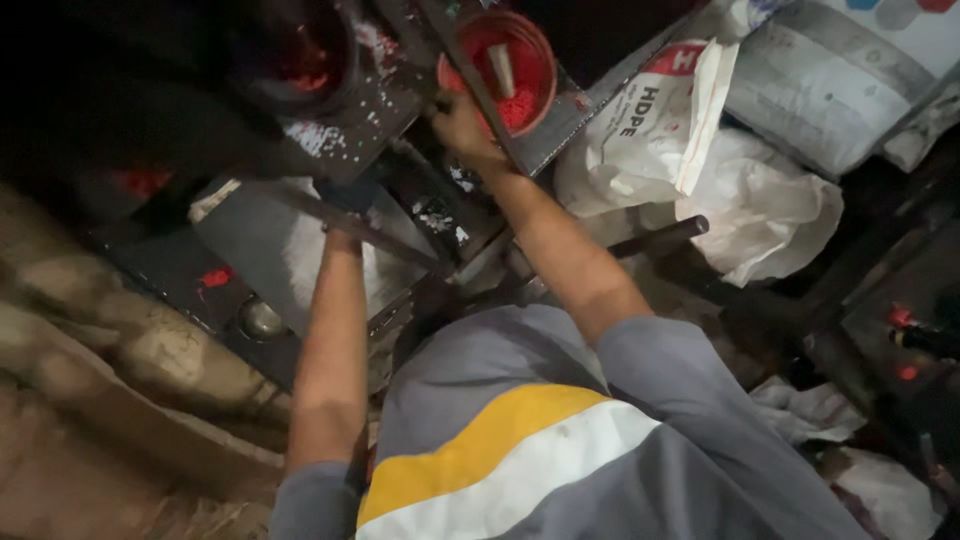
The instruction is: The person operates a manual press machine by placing a metal mold under the press, closing it with a lever, and then removing the mold to extract a small red plastic piece. The person repeats this cycle multiple times, collecting the produced pieces.
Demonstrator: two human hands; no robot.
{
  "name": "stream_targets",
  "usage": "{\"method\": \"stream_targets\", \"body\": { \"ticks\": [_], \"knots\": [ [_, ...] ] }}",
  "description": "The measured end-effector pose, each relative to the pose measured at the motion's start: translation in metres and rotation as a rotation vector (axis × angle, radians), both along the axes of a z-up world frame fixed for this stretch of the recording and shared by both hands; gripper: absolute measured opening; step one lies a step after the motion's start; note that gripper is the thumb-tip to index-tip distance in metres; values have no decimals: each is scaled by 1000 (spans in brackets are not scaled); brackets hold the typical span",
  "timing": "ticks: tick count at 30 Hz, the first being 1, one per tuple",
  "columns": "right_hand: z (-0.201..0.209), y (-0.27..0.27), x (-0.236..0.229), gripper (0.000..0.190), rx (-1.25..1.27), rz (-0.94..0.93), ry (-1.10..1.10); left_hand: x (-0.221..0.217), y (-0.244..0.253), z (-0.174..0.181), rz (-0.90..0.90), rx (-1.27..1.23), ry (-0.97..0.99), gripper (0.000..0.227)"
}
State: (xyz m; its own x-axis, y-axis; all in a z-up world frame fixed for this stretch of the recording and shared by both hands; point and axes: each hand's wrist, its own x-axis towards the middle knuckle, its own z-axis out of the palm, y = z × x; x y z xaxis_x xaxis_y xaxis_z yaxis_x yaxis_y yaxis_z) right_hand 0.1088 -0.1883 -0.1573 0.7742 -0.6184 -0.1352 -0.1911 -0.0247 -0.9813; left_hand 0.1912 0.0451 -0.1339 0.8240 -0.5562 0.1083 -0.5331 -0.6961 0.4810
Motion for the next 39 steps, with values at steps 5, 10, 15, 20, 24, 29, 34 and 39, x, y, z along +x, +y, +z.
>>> {"method": "stream_targets", "body": {
  "ticks": [5, 10, 15, 20, 24, 29, 34, 39],
  "knots": [
    [66, 5, -15, 29, 63, 147, 329, 8, 15, -4, -12, 7, 49, 66],
    [106, 10, -14, 27, -162, 347, 272, 15, 32, -6, -17, 45, 81, 72],
    [70, 15, -9, 27, -54, 116, 65, 26, 48, -9, 4, 143, 135, 79],
    [17, 17, 9, 25, -109, 126, 66, -2, 69, 18, 32, 206, 21, 86],
    [-10, 23, 14, 29, -337, 81, 297, -51, 108, 61, 273, -310, 478, 103],
    [-1, 16, 15, 26, -410, 117, 165, -93, 141, 84, 403, -557, 519, 104],
    [32, 13, -16, 34, -499, 307, 37, -122, 153, 85, 478, -585, 468, 107],
    [31, -5, -58, 36, -141, 128, 122, -123, 141, 91, 491, -519, 322, 111]
  ]
}}
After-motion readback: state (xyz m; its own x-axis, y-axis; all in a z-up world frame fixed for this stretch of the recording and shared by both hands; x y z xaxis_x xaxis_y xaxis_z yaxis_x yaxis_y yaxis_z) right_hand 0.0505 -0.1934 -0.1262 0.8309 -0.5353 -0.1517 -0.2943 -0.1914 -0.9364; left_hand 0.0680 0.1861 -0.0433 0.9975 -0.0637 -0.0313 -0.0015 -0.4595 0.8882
